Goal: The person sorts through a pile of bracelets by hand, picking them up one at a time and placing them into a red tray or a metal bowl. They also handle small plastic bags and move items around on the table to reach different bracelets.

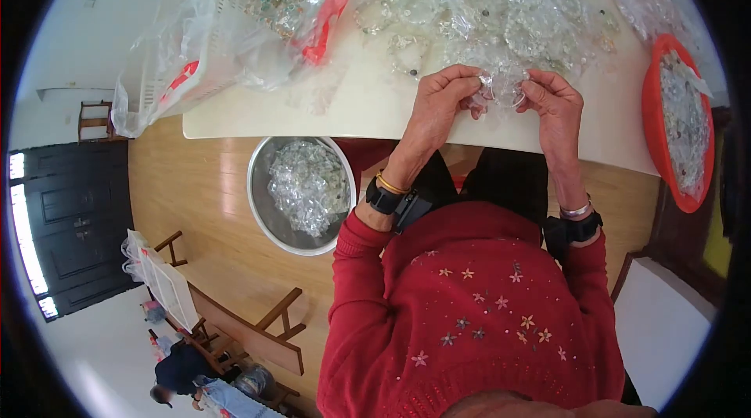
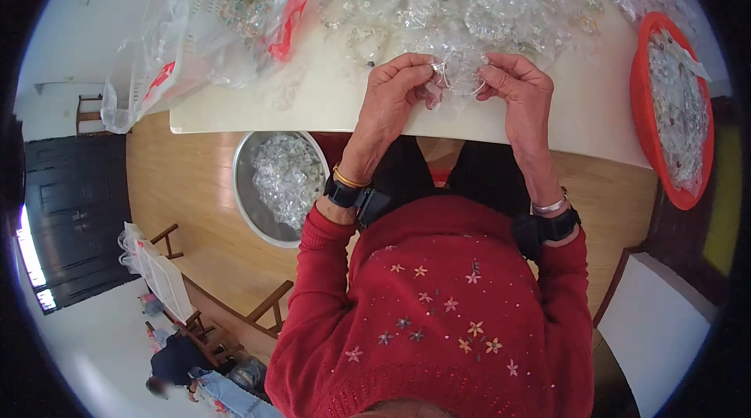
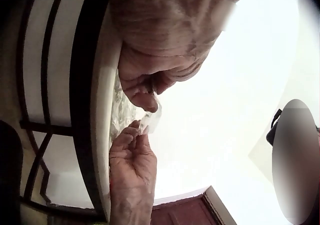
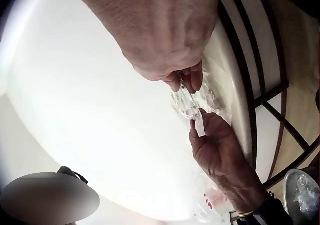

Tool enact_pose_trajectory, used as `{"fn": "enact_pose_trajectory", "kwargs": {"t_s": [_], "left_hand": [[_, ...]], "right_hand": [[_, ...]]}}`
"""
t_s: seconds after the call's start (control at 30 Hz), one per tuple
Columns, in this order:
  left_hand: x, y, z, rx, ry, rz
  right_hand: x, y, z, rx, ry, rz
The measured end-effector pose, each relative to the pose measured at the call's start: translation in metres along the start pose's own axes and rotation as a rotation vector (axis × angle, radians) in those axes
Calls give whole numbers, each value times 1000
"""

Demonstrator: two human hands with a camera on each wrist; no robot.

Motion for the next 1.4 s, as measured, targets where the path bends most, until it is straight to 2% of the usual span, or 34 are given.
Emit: {"fn": "enact_pose_trajectory", "kwargs": {"t_s": [0.13,0.4,0.8,0.97,1.07,1.2,1.4], "left_hand": [[1,0,2,39,26,-26],[2,-3,-6,-42,22,-62],[4,-1,-3,-22,24,-90],[3,-1,-3,-14,36,-89],[-3,1,0,-52,96,-28],[-5,-2,-1,-71,130,-27],[-9,-5,-4,-109,153,-14]], "right_hand": [[1,1,-2,-1,-3,4],[2,2,-2,-25,-8,18],[1,2,-2,-5,-22,17],[-7,2,5,-17,-31,57],[-19,-1,9,-102,-151,103],[-23,1,3,-91,-212,188],[-20,3,4,-85,-194,132]]}}
Point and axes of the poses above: each hand's wrist, its own y-axis towards the middle knuckle, its own x-axis out of the back of the hand, z = x × y, the point moved 10 cm from there along y, towards the middle knuckle, and after that the axes turned 12 degrees about x, right-handed, at the moved point
